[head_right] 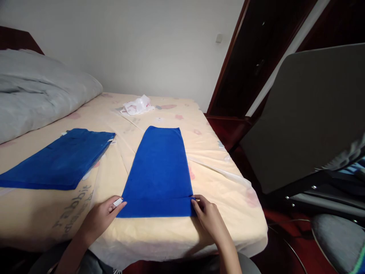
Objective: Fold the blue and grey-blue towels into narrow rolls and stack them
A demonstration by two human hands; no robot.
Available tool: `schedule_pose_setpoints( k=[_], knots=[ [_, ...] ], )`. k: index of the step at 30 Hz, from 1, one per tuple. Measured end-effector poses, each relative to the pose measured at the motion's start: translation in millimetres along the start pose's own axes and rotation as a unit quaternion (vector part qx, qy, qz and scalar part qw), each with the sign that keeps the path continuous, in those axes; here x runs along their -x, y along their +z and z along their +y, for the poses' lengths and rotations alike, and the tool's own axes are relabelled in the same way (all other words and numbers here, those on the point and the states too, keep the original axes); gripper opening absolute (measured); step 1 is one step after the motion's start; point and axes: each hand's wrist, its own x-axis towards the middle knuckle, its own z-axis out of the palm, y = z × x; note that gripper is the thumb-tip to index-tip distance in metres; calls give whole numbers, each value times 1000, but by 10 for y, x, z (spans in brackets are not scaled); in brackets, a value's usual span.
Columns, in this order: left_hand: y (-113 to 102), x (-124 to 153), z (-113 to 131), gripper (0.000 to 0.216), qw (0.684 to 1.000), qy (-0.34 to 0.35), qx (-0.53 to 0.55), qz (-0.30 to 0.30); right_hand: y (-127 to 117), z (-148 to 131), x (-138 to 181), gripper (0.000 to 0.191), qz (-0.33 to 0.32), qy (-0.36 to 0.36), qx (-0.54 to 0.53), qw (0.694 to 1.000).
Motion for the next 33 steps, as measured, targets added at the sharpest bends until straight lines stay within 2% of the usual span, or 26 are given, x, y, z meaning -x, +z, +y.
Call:
schedule_pose_setpoints(
  k=[5, 12, 14, 18, 21, 23, 25, 27, 29, 33],
  knots=[
    [2, 8, 29, 29, 999, 3, -47, 9, 22, -6, 2, 31, 2, -3, 6, 1000],
    [-41, 2, 32, 20, 990, -82, -107, -29, 77, 102, -32, 22, 45, -26, 56, 997],
    [-67, 2, 22, 18, 991, -93, -86, -36, 77, 125, -40, 20, 60, -53, 66, 995],
    [-95, 8, -22, 23, 993, -108, -40, -34, 59, 134, -40, 17, 94, -157, 115, 976],
    [-85, 6, -85, 26, 998, -61, -18, 12, 30, 78, 0, 23, 96, -220, 142, 960],
    [-92, 5, -111, 26, 996, 8, -9, 85, 13, 10, 43, 23, 92, -240, 139, 957],
    [-130, 12, -90, 20, 982, 89, -5, 169, 7, -62, 82, 20, 77, -246, 124, 958],
    [-188, 32, -17, 12, 965, 158, 5, 208, 15, -113, 101, 19, 45, -244, 114, 962],
    [-234, 61, 76, 10, 964, 203, 25, 168, 33, -128, 99, 17, 5, -236, 119, 964],
    [-194, 96, 135, 22, 971, 236, 19, 23, 64, -89, 71, 27, -42, -207, 151, 966]
  ],
)
